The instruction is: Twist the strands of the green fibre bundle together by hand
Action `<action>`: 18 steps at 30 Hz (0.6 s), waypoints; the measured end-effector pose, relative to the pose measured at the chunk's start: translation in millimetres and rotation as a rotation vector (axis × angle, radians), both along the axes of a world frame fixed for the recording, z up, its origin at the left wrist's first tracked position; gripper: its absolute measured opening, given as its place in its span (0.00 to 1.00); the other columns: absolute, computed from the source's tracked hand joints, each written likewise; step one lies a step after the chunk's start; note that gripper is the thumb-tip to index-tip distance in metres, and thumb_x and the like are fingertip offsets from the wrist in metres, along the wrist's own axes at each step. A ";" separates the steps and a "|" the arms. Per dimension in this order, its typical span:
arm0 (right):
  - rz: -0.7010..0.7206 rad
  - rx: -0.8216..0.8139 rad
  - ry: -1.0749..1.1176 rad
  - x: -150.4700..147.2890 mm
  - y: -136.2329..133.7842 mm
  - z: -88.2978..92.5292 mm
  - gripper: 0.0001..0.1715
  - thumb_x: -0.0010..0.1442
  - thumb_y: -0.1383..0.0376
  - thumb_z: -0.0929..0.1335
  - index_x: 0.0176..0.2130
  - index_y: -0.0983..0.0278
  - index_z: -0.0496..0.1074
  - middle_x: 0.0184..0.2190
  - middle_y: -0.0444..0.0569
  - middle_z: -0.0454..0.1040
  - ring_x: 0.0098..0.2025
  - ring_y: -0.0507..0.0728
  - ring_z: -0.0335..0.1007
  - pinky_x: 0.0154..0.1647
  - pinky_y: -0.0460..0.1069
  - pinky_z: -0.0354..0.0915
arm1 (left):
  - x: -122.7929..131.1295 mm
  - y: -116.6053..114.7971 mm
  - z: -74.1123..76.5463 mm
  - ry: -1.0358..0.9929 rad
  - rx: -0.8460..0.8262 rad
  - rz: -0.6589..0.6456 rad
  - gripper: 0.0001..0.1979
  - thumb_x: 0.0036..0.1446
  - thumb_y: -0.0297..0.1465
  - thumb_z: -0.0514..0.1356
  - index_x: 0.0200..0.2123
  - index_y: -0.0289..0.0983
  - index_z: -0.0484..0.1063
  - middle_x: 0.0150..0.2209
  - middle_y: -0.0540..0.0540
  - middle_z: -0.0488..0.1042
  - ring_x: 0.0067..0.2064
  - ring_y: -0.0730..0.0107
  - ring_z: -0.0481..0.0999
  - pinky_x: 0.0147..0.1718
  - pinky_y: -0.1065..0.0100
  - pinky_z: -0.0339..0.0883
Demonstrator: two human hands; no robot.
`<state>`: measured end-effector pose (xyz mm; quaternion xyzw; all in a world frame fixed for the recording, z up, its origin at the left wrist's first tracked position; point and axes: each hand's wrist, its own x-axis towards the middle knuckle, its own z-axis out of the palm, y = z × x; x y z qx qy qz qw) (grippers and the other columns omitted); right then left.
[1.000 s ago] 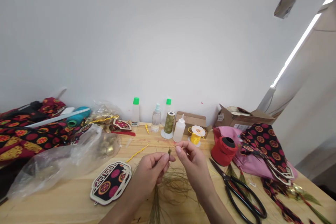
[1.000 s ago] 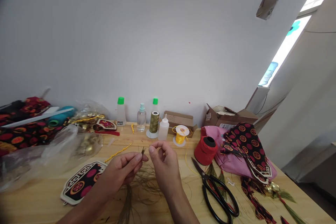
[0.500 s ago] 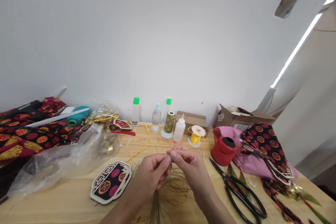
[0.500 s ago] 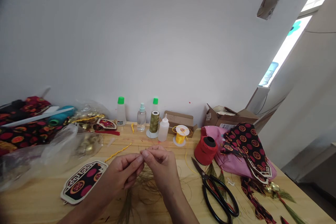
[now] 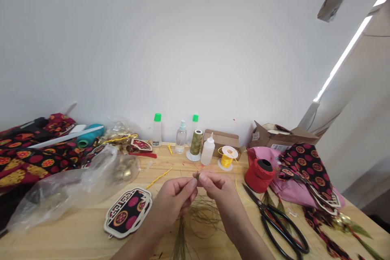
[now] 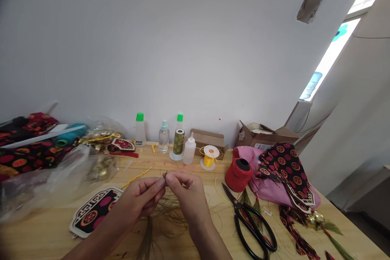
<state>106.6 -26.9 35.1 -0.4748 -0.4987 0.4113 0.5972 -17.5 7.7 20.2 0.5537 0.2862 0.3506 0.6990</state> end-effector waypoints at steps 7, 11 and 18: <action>0.011 0.030 -0.020 0.5 0.6 0.7 0.08 0.47 0.63 0.68 0.21 0.62 0.75 0.24 0.44 0.69 0.32 0.54 0.63 0.35 0.48 0.60 | 1.5 0.0 -2.5 -0.002 0.023 -0.021 0.17 0.50 0.40 0.52 0.16 0.36 0.60 0.11 0.59 0.50 0.13 0.83 0.45 0.12 0.75 0.38; 0.008 -0.015 0.000 0.7 0.0 1.0 0.07 0.47 0.62 0.68 0.24 0.62 0.76 0.25 0.45 0.71 0.33 0.55 0.63 0.37 0.49 0.59 | 0.7 -0.2 -5.0 0.009 0.046 -0.014 0.17 0.51 0.39 0.52 0.16 0.36 0.60 0.11 0.59 0.50 0.13 0.83 0.47 0.12 0.75 0.40; 0.042 -0.039 0.051 1.5 1.4 -1.7 0.06 0.45 0.62 0.69 0.25 0.61 0.76 0.26 0.45 0.71 0.35 0.55 0.62 0.38 0.48 0.57 | 1.9 0.4 -0.3 -0.017 -0.008 -0.051 0.17 0.49 0.40 0.54 0.16 0.36 0.58 0.13 0.59 0.48 0.14 0.83 0.42 0.13 0.73 0.35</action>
